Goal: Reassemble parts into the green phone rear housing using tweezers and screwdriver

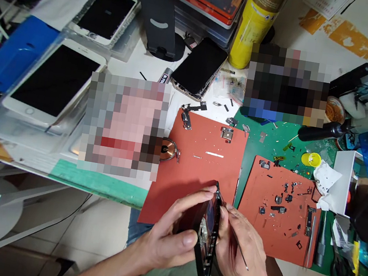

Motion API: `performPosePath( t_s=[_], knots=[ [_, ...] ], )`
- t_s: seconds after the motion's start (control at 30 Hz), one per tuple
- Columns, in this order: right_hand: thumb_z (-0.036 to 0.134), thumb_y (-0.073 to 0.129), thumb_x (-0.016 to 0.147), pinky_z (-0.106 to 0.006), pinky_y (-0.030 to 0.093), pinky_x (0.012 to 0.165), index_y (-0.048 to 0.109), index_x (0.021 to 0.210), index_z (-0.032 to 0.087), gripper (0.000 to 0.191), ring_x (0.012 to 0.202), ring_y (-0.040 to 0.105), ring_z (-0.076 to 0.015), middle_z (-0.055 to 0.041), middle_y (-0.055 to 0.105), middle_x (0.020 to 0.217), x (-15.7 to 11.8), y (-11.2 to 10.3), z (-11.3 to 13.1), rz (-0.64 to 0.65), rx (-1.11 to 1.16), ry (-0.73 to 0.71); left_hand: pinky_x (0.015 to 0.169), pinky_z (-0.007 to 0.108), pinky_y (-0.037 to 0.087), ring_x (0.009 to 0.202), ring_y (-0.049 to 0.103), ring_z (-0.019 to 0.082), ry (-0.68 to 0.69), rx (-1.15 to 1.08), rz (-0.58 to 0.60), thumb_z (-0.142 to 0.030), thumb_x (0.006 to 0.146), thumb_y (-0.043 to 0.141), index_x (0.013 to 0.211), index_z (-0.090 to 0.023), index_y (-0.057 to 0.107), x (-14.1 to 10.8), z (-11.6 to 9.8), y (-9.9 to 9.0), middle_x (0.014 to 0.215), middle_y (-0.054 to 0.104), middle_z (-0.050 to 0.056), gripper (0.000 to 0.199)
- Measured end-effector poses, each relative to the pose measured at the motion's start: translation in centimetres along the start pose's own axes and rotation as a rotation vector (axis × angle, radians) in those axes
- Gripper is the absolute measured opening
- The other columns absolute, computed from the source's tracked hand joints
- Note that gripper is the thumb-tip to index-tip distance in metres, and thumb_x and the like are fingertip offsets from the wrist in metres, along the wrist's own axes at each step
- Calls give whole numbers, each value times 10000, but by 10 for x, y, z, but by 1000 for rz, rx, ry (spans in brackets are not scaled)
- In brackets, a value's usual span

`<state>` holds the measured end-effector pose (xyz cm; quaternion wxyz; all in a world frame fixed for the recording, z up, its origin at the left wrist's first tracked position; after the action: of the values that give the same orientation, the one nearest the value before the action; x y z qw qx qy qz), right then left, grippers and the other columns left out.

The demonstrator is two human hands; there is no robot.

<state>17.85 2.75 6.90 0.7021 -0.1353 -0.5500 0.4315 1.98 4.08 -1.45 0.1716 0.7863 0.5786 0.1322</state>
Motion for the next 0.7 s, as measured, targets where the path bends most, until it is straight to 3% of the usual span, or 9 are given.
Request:
performPosePath(
  t_s=[0.23, 0.43, 0.7],
  knots=[
    [21, 915, 872, -287, 765, 799, 756, 1275, 150, 452, 773, 870, -197, -31, 883, 961, 7, -5, 4, -13, 9, -42, 1348, 545, 436, 1644, 466, 375, 0, -78, 14, -685, 1091, 563, 1642, -305, 557, 2, -2, 1, 1768, 496, 113, 670],
    [97, 878, 944, -305, 772, 752, 732, 1358, 219, 456, 776, 869, -198, -6, 882, 976, 4, -5, 1, -2, 20, 1, 1347, 531, 438, 1643, 471, 366, 2, -106, 0, -668, 1084, 590, 1623, -300, 586, 6, -7, 3, 1751, 523, 108, 652],
    [56, 905, 900, -280, 763, 779, 753, 1301, 171, 444, 774, 868, -193, -26, 881, 976, 6, -6, 2, -9, 18, -8, 1333, 530, 458, 1630, 492, 364, 11, -66, -6, -679, 1094, 563, 1624, -293, 578, 6, -8, 3, 1745, 528, 119, 656]
  ],
)
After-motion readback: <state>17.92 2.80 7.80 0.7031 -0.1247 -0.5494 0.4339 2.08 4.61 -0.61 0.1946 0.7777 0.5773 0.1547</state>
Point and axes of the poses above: each hand's wrist, its own x-axis towards the middle knuckle, its own y-axis out of the palm, z = x × y, the point moved 6 cm from there along x, towards the middle knuckle
